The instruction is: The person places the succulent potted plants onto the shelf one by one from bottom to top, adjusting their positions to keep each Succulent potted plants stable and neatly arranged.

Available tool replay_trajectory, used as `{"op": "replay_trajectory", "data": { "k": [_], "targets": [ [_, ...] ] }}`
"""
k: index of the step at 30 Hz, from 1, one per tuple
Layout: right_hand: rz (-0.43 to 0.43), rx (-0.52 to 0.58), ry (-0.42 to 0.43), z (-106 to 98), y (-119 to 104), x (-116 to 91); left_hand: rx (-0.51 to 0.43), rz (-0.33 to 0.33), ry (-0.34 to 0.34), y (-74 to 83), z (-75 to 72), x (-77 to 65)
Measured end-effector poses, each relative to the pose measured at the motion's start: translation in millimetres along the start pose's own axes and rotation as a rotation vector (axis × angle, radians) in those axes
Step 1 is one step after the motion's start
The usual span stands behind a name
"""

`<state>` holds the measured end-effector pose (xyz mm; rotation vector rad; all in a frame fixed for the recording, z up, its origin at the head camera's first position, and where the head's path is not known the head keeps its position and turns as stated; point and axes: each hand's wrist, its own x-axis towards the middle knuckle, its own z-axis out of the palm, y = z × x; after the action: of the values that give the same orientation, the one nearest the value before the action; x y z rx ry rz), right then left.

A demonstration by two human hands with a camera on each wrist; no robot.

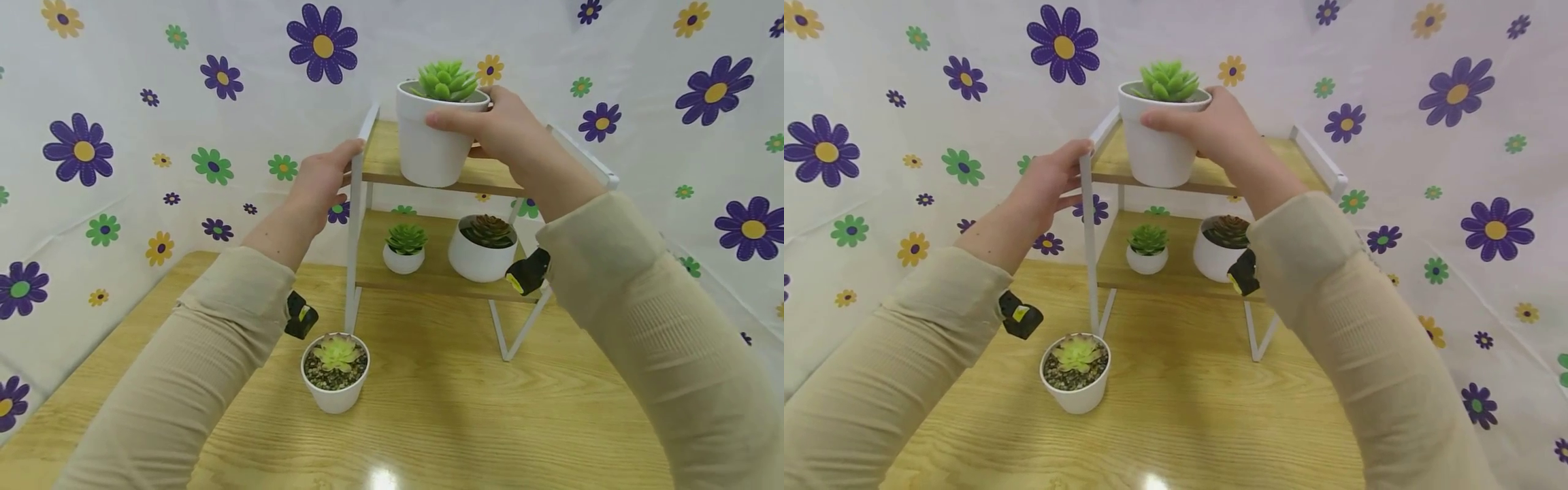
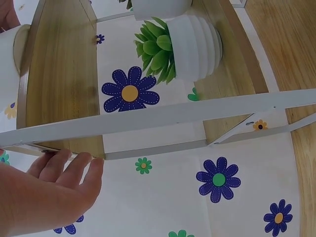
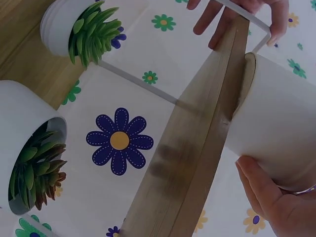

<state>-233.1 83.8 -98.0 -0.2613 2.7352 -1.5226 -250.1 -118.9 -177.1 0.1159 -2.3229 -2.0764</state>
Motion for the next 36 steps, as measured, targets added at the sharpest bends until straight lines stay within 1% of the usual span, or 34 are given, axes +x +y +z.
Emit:
{"op": "replay_trajectory", "data": {
  "k": [6,12,18,26,32,36],
  "targets": [
    [0.005,0.003,-0.020,0,0,7,0.006,0.001,0.000,1.3,1.3,-1.7],
    [-0.006,0.040,-0.026,4,-1,12,0.005,0.005,0.009,1.5,0.6,-3.0],
    [0.023,0.057,-0.014,7,-3,19,0.007,-0.004,0.017,1.5,1.3,-3.0],
    [0.053,0.076,0.015,9,-2,27,0.009,-0.010,0.010,2.3,4.5,-2.6],
    [0.051,0.093,0.012,11,-3,29,0.017,-0.012,0.016,1.9,3.1,-2.5],
    [0.034,0.090,-0.004,13,-1,29,0.021,-0.012,0.015,1.1,2.5,-2.4]
  ]
}}
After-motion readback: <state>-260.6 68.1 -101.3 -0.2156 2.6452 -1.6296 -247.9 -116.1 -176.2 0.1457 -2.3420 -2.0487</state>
